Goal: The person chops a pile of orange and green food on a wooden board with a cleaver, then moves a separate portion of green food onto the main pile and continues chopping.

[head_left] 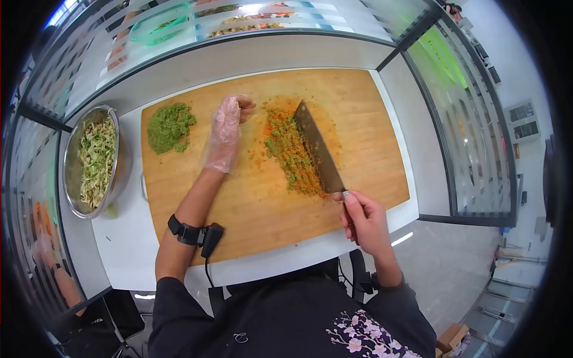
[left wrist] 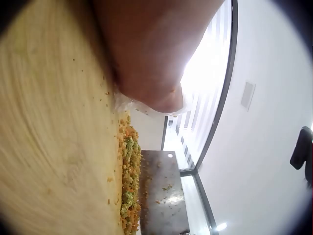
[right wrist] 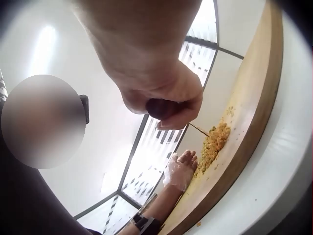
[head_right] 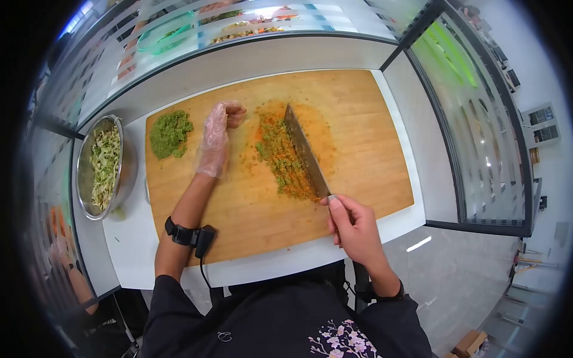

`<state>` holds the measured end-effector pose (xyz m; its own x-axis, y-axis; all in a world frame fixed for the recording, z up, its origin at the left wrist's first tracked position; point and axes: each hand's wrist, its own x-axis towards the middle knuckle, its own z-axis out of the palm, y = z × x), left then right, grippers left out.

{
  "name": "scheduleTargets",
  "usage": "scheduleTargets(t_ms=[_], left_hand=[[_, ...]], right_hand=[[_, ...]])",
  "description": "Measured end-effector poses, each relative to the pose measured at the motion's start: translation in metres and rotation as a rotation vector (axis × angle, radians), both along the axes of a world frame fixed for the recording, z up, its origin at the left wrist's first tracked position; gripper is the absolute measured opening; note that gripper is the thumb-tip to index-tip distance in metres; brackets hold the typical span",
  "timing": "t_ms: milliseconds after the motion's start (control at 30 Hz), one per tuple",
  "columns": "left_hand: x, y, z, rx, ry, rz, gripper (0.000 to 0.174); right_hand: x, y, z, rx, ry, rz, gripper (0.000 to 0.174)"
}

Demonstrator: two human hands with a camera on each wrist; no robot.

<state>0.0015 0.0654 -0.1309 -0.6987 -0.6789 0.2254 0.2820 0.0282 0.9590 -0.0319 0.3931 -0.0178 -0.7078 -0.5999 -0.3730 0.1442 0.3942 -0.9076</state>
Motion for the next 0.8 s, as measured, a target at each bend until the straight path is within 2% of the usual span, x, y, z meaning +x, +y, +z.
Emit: scheduleTargets(t_ms=[67,167,367,533,633,800], left_hand=[[0.002,0.003,0.003,0.001,0.002,0.000,0.048],[0.001,0.003,0.003,-0.020,-0.029,0.002,0.048],[0.001,0.001,-0.001,-0.015,0.022,-0.002,0.050],[-0.002,-0.015,-0.015,0.080,0.056,0.039,0.054],[-0.002,-0.020,-0.022,0.147,0.097,0.066,0.055],[0.000,-0.012,-0.011,0.102,0.075,0.091,0.055]], right_hand=[[0.003,0.006,0.001,-0.052,0.011,-0.036,0.034],[-0.005,0.004,-0.006,0.023,-0.011,-0.051,0.034],[0.013,0.007,0.007,-0.141,-0.010,-0.053,0.033],[0.027,-0.023,0.004,-0.089,-0.075,0.147,0.032],[0.026,-0.035,-0.017,-0.077,-0.053,0.173,0.032],[0.015,-0.023,-0.007,-0.045,-0.031,0.047,0.032]])
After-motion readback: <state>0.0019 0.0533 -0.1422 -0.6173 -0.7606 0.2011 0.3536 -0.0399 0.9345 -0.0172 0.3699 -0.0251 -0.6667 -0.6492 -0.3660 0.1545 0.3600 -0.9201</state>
